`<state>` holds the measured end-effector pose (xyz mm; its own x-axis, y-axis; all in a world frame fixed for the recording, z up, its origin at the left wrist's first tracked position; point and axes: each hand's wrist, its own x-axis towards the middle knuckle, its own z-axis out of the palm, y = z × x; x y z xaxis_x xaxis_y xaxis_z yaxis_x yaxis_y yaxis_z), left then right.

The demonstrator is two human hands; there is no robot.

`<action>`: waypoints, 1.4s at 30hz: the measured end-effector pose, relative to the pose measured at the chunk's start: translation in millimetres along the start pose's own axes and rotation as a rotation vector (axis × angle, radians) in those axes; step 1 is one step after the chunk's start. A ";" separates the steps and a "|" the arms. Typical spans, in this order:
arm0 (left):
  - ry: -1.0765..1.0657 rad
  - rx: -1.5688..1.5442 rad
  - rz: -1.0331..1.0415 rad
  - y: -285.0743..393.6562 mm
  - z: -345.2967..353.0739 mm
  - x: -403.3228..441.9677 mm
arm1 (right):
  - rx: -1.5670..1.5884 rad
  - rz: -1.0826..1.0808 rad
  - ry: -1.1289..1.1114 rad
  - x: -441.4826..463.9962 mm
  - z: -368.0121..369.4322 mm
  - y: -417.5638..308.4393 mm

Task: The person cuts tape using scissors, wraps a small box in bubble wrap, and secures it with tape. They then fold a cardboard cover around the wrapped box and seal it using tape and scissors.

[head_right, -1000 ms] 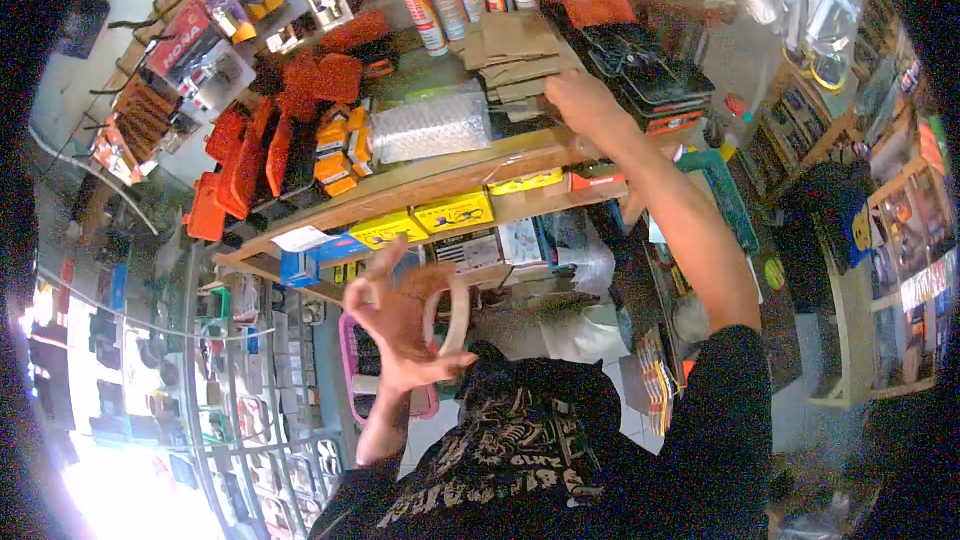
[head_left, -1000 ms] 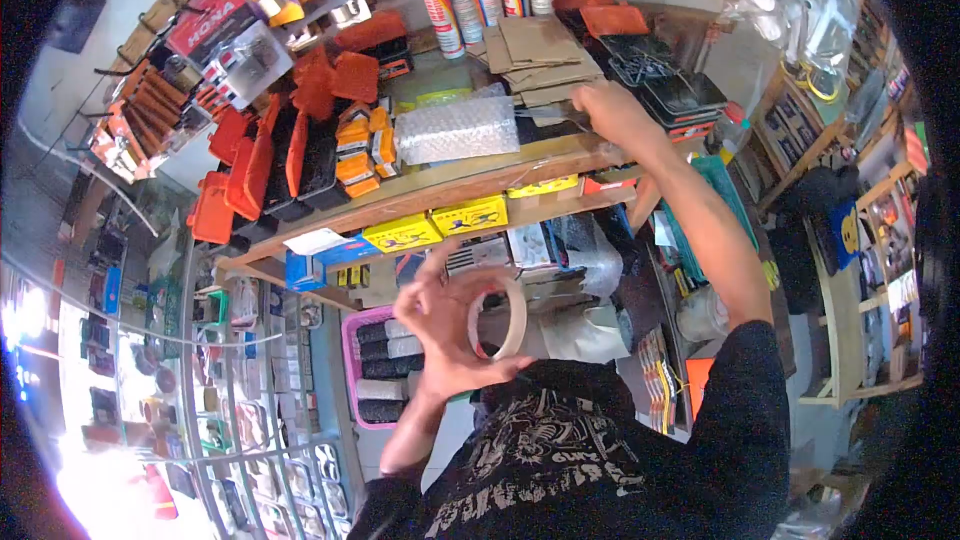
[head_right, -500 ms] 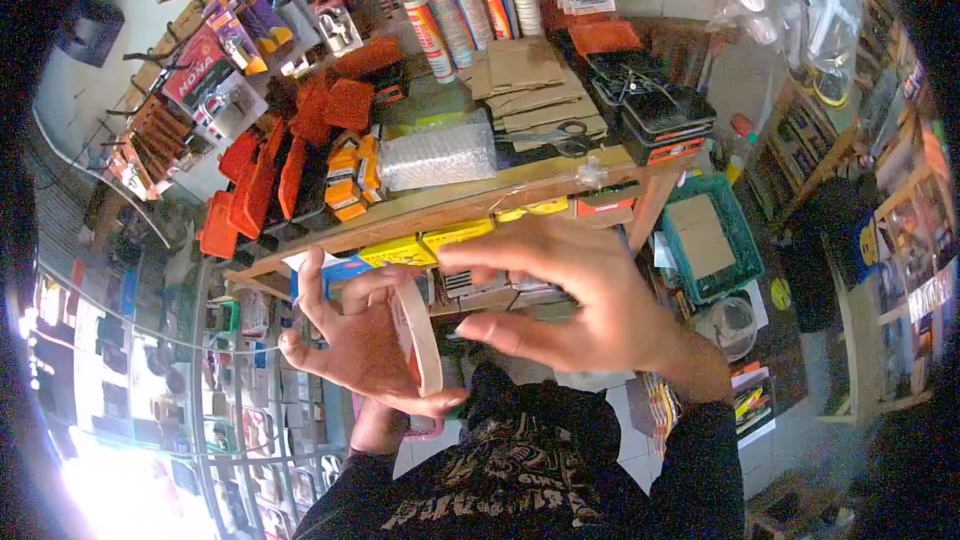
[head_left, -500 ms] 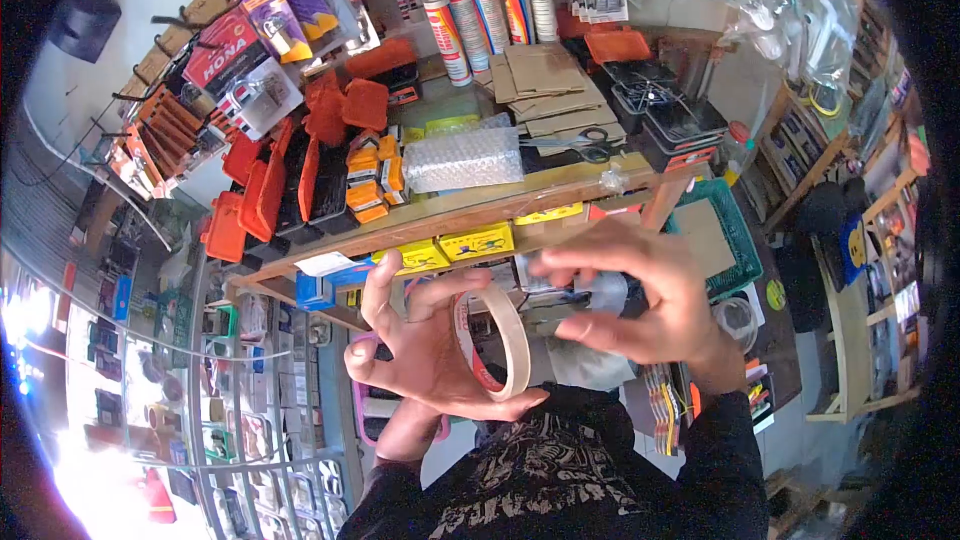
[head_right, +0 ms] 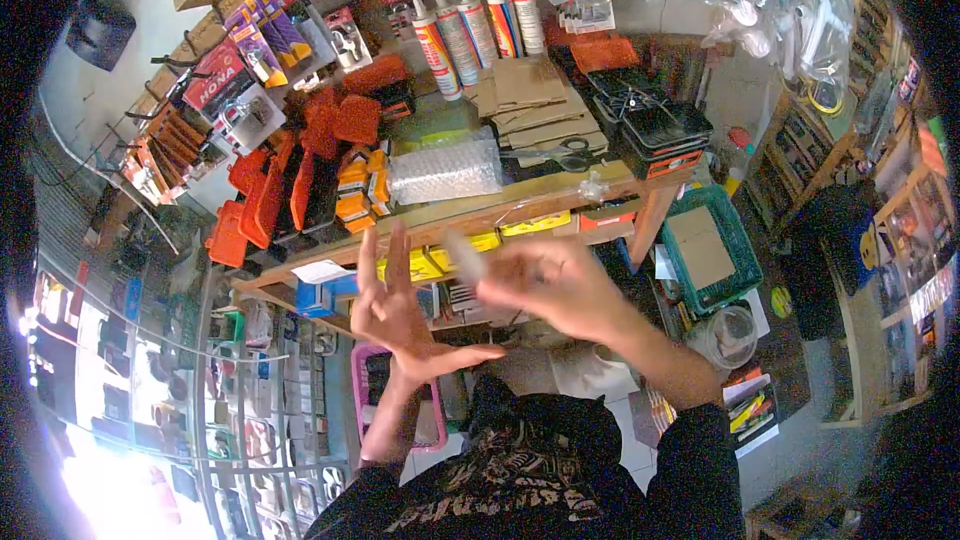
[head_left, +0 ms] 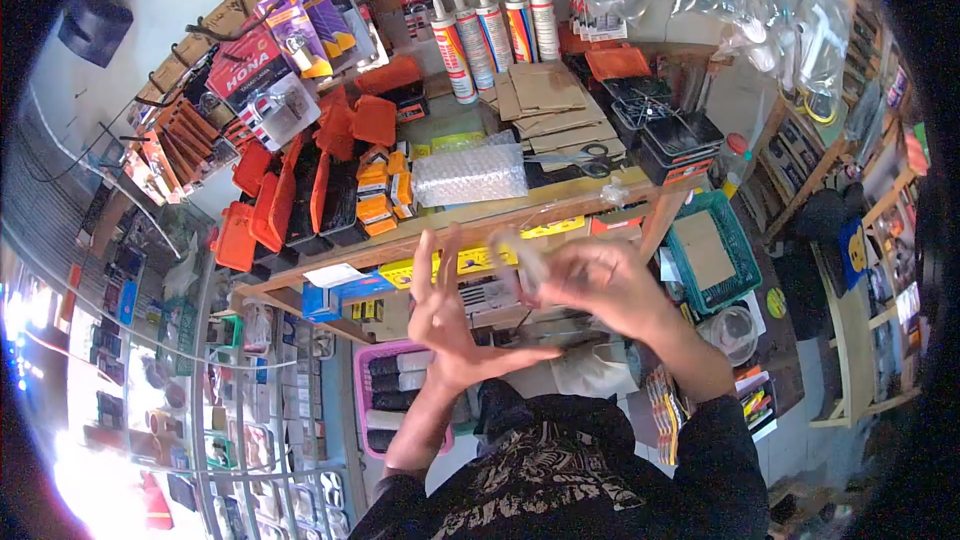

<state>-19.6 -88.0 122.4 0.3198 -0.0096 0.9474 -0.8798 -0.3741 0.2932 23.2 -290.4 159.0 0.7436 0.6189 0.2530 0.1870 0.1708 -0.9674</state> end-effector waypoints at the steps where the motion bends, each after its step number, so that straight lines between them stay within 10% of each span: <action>1: 0.002 0.001 0.007 -4.3 -4.5 -5.7 | -0.038 0.000 0.088 7.2 -11.7 7.4; 5: 0.112 -0.445 -0.437 -1.5 -14.6 -27.9 | -0.793 -0.278 0.393 47.1 -75.8 32.4; 7: 0.288 -0.737 -0.980 3.1 -21.0 -28.0 | -0.952 -0.318 0.416 66.6 -112.3 60.0; 11: 0.248 -0.822 -1.031 -1.5 -23.6 -34.0 | -1.395 -0.292 0.405 80.4 -133.5 88.0; 22: 0.200 -1.401 -1.293 10.7 -36.7 -12.6 | -0.886 -0.602 0.160 47.6 -50.8 25.6; 28: 0.150 -1.621 -1.486 14.7 -29.2 -7.7 | -1.111 -0.987 -0.129 24.3 -18.8 -10.9; 42: 0.007 -1.874 -1.453 2.6 -25.6 -0.3 | -1.253 -1.074 -0.181 29.8 -30.6 -18.1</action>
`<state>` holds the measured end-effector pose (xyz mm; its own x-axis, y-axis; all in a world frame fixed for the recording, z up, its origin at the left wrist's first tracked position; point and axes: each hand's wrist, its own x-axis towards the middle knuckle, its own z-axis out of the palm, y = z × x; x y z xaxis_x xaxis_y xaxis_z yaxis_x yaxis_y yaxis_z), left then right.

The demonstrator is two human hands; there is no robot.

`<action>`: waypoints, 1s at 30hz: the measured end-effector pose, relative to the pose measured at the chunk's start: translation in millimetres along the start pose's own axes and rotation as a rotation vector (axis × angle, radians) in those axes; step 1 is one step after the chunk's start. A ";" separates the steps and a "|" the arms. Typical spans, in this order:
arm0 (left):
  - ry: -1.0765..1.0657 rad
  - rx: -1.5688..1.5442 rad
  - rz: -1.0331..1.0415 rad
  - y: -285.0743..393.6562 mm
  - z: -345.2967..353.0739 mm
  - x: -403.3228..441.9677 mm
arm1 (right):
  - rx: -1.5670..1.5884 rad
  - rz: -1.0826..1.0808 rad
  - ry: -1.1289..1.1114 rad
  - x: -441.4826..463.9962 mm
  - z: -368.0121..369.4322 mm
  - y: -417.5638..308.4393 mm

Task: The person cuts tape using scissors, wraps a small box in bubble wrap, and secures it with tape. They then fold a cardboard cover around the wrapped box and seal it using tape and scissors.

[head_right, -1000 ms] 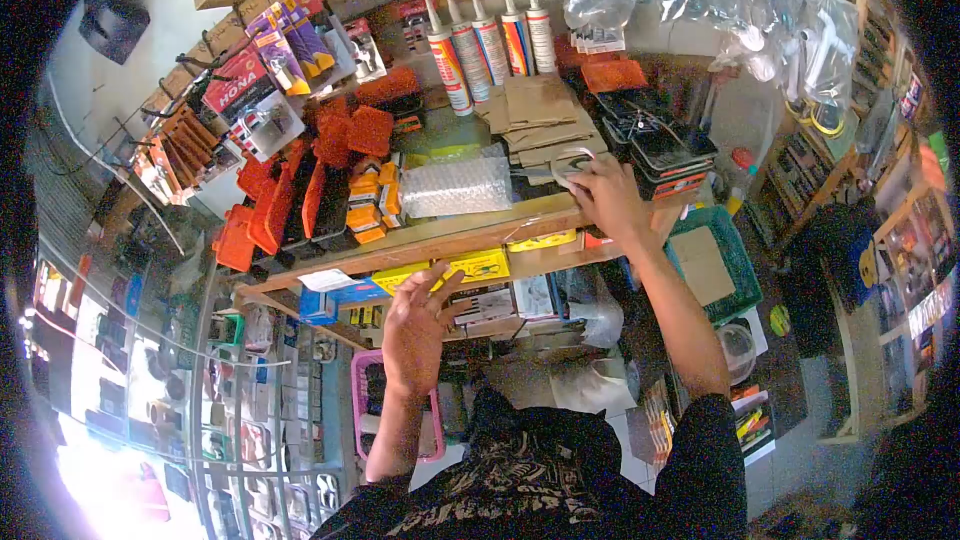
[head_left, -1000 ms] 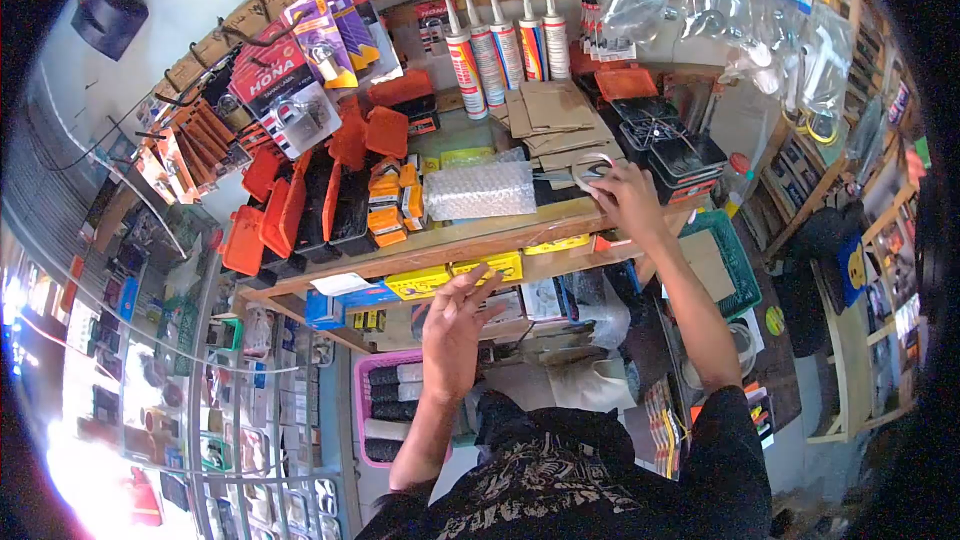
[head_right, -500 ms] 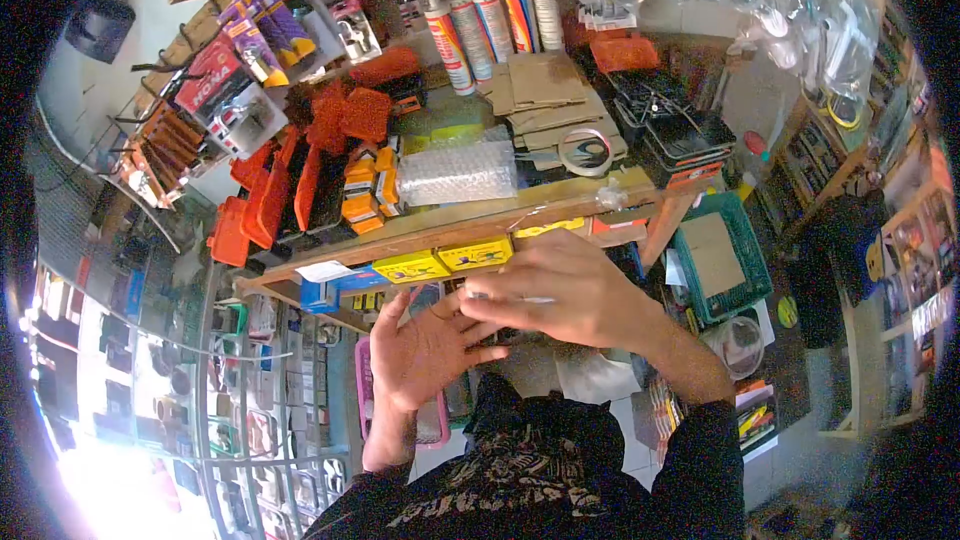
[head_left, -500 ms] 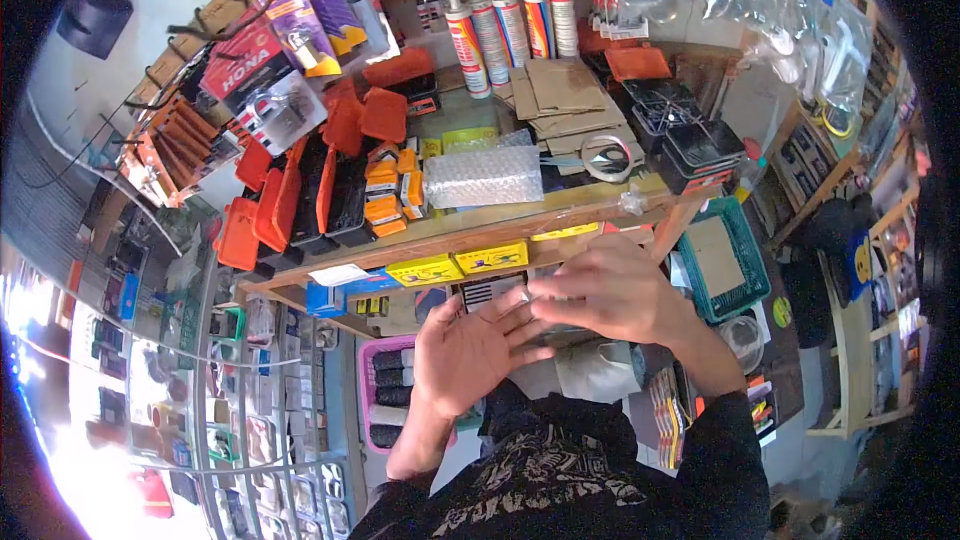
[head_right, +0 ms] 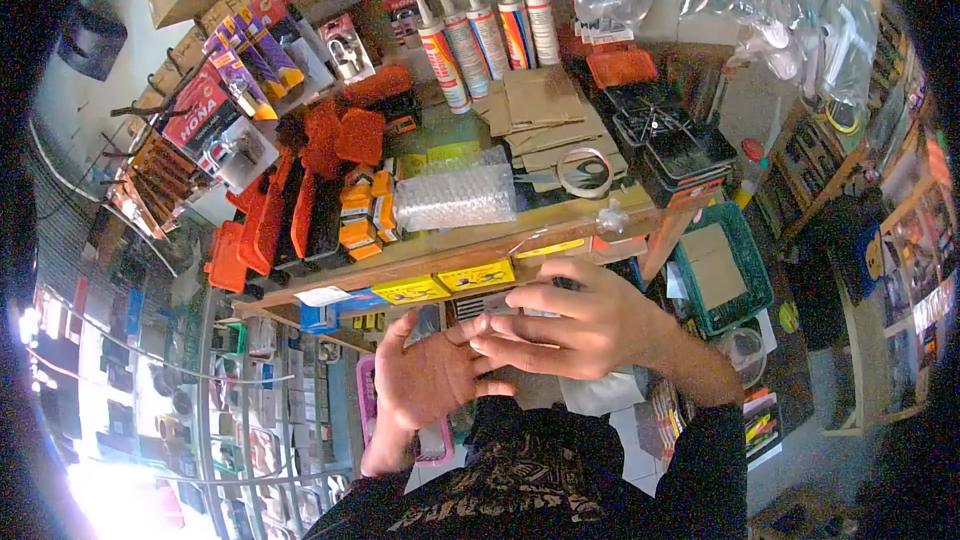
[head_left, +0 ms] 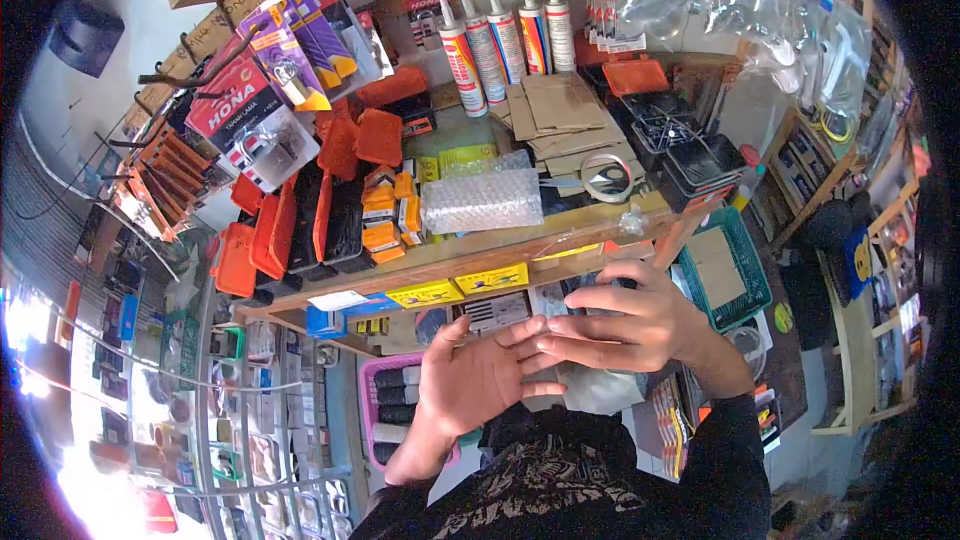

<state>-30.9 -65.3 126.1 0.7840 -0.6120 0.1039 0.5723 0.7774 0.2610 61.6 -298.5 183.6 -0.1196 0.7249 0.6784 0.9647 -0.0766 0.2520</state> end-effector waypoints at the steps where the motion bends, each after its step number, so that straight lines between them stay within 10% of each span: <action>1: -0.002 0.003 0.000 2.8 2.3 1.4 | -0.002 -0.002 0.002 1.5 0.7 2.1; 30: 0.069 0.247 -0.262 49.3 1.8 33.1 | 0.015 0.180 -0.044 5.5 -3.9 18.2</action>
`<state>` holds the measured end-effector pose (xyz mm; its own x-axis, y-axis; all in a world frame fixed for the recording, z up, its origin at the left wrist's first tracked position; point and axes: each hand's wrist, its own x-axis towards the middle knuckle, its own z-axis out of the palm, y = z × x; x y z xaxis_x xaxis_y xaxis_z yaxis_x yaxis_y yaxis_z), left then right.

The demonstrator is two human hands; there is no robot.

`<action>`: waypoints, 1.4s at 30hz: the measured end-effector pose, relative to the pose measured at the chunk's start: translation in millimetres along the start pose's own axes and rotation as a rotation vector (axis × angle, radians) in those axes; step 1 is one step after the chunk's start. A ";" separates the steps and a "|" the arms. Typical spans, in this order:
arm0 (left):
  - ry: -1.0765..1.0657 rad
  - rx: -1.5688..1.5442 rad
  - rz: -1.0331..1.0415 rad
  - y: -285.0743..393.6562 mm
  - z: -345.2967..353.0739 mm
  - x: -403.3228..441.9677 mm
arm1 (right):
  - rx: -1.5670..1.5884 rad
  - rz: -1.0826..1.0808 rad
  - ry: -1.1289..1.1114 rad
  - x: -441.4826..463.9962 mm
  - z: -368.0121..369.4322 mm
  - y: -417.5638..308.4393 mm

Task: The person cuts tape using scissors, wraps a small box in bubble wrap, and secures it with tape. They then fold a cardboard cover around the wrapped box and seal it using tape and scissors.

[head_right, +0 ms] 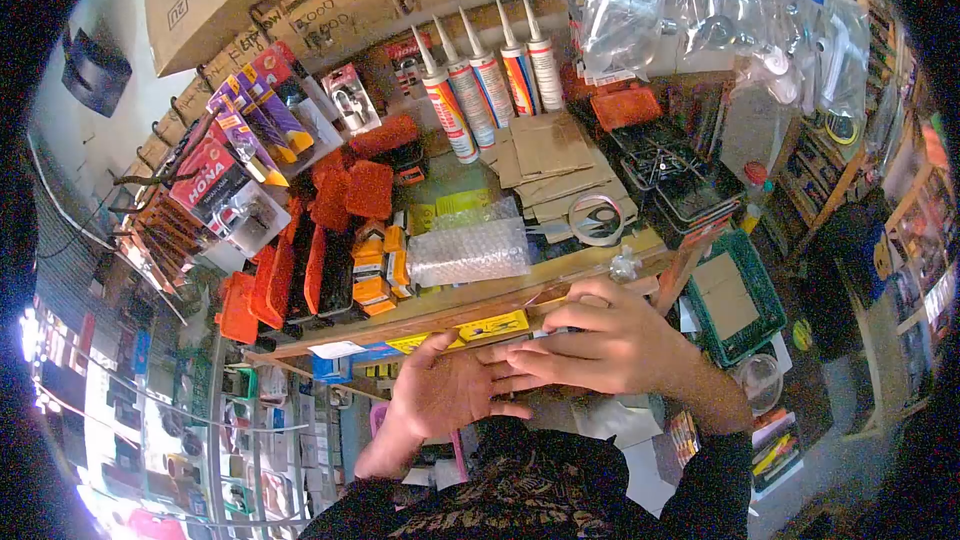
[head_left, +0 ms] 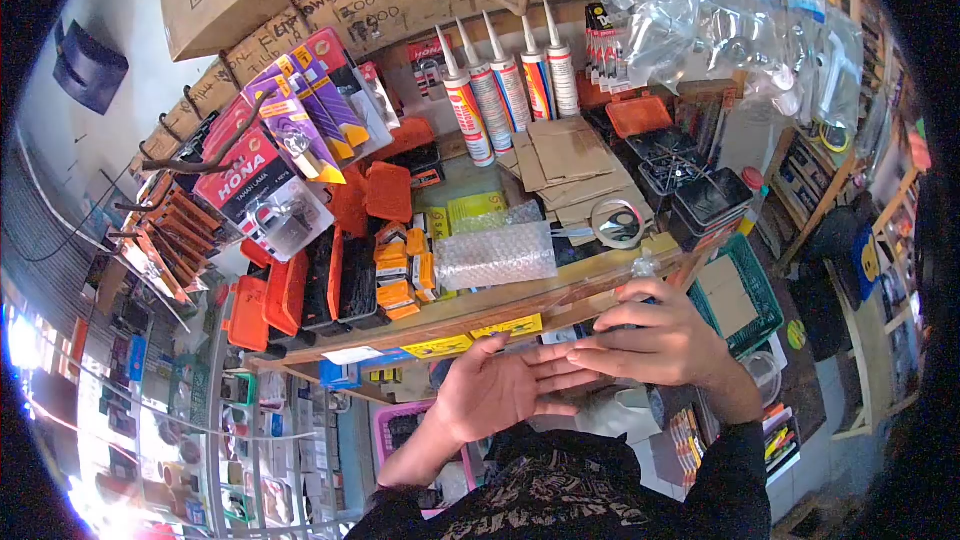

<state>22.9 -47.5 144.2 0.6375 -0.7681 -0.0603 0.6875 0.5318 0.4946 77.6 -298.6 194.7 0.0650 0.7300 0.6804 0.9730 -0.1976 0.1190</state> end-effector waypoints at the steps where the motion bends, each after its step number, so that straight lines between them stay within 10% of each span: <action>1: -0.002 0.006 0.000 3.5 -0.9 1.2 | -0.004 -0.002 0.003 0.1 1.5 -0.5; 8: 0.333 0.774 0.195 47.1 4.2 10.4 | 0.054 0.237 0.247 2.3 38.6 15.1; 10: 0.417 1.469 0.743 88.7 -73.4 28.7 | 0.283 0.372 0.489 11.8 43.2 18.4; 12: 0.746 1.388 0.859 135.9 -31.7 63.9 | 0.302 0.433 0.467 31.8 56.5 14.3; 23: 0.418 2.603 -0.316 248.0 -172.7 139.7 | 0.124 0.462 0.105 46.1 165.4 19.8; 31: 0.468 2.445 -0.487 238.6 -153.4 126.8 | 0.112 0.489 0.100 38.4 175.3 21.0; 33: 0.382 2.420 -0.187 240.0 -157.2 117.9 | 0.132 0.491 0.129 38.1 174.2 21.3; 42: 0.315 1.991 -0.124 228.6 -124.6 83.1 | 0.140 0.451 0.152 33.7 173.4 20.6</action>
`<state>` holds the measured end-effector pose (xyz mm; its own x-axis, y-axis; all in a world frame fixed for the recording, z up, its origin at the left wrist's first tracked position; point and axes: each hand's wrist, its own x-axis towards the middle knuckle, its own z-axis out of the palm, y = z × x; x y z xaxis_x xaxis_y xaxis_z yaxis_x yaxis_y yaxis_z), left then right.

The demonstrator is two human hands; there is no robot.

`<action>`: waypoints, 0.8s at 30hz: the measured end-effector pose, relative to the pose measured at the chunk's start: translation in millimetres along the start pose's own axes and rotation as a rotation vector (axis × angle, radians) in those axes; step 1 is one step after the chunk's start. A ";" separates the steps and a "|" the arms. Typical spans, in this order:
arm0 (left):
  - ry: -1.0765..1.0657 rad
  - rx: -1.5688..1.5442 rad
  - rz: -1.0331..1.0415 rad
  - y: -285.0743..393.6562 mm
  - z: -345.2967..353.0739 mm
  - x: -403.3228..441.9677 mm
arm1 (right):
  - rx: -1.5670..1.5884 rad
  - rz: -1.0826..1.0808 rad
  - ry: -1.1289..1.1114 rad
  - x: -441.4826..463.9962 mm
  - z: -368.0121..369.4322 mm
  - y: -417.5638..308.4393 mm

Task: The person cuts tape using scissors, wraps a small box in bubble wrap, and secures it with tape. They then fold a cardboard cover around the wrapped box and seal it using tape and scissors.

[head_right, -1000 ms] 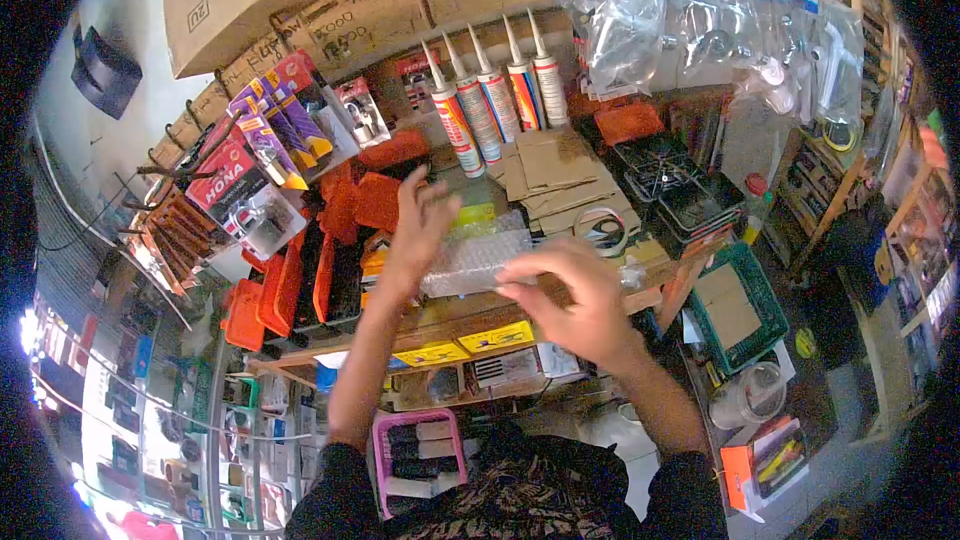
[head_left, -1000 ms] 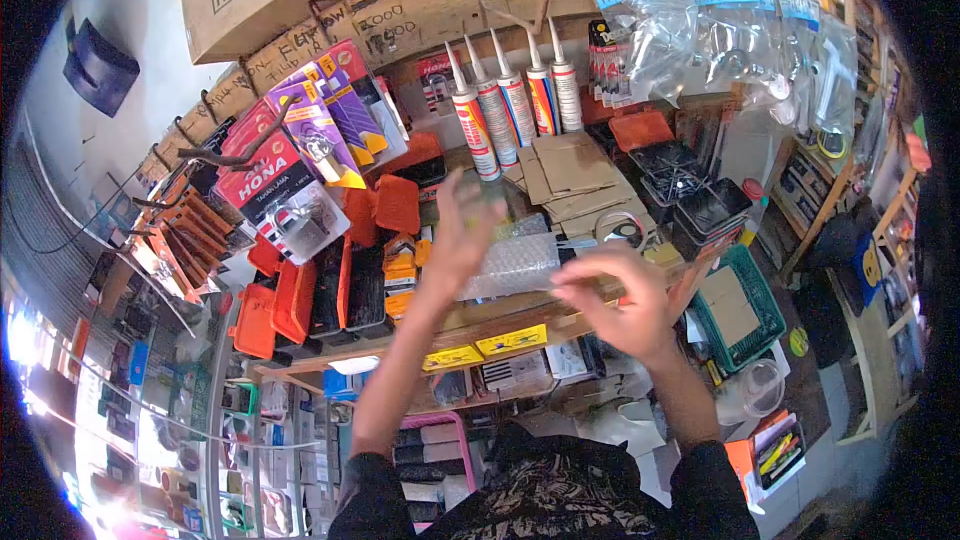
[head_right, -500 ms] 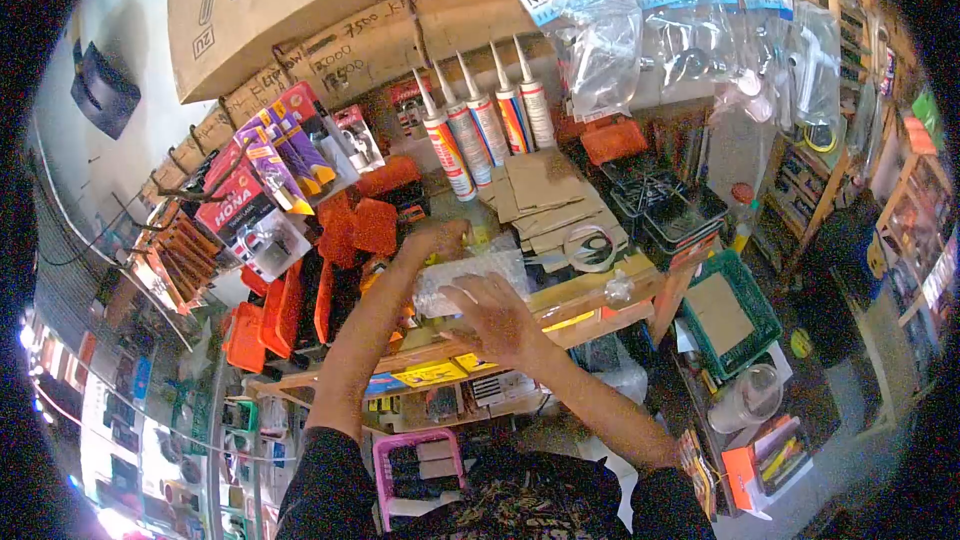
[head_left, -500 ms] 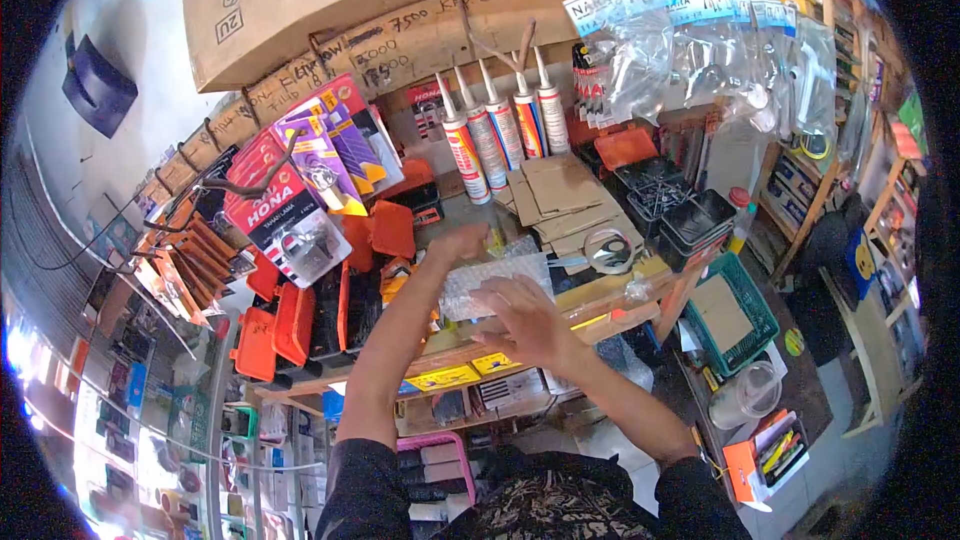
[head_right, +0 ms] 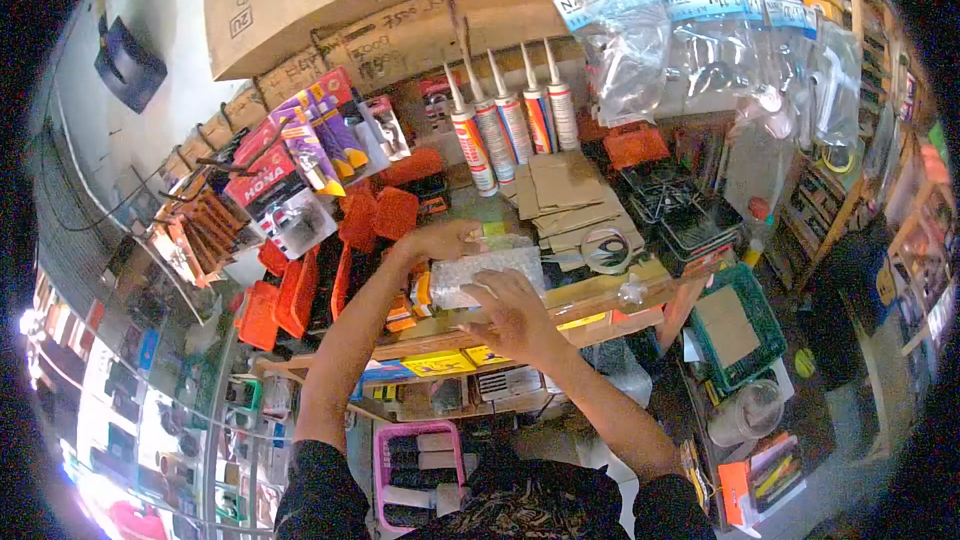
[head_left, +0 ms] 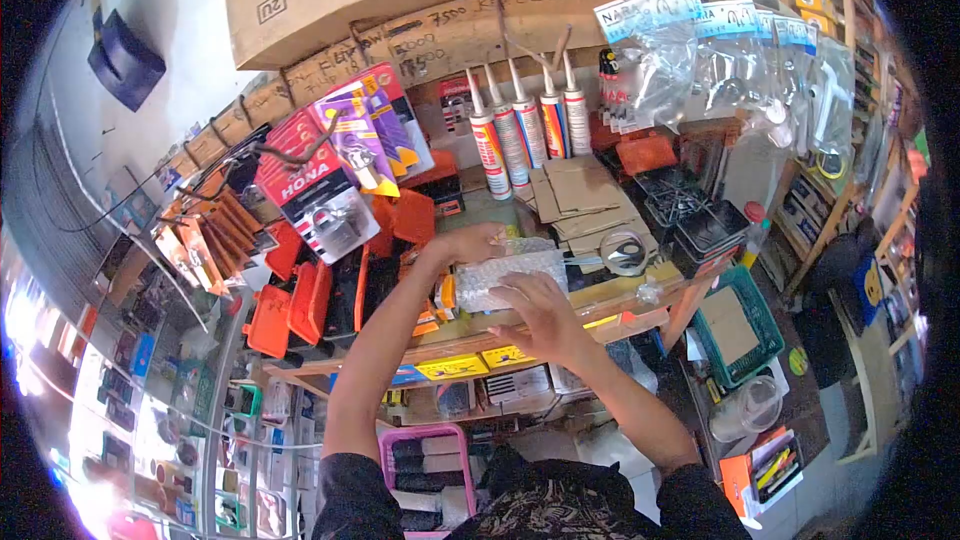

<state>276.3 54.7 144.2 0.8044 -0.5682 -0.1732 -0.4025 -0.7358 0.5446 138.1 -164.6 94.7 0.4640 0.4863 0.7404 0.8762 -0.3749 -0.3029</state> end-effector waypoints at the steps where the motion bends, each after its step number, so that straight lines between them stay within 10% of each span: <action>1: 0.007 -0.003 -0.006 5.9 0.7 -5.6 | 0.005 -0.007 -0.004 -0.3 0.7 0.0; 7: 0.342 -0.100 0.095 7.1 15.2 -19.8 | 0.031 -0.051 0.017 -2.3 -4.2 3.1; 10: -0.051 -0.060 0.004 -18.8 10.0 -2.7 | 0.041 -0.049 -0.027 -3.0 -7.5 5.4; 24: 0.742 0.311 -0.151 53.1 66.3 -46.8 | -0.039 -0.016 -0.019 -6.9 -12.6 -9.1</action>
<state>188.3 17.8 126.8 0.8955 -0.1440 0.4211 -0.2822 -0.9154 0.2870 125.3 -174.5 99.8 0.4526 0.5070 0.7336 0.8780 -0.3972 -0.2671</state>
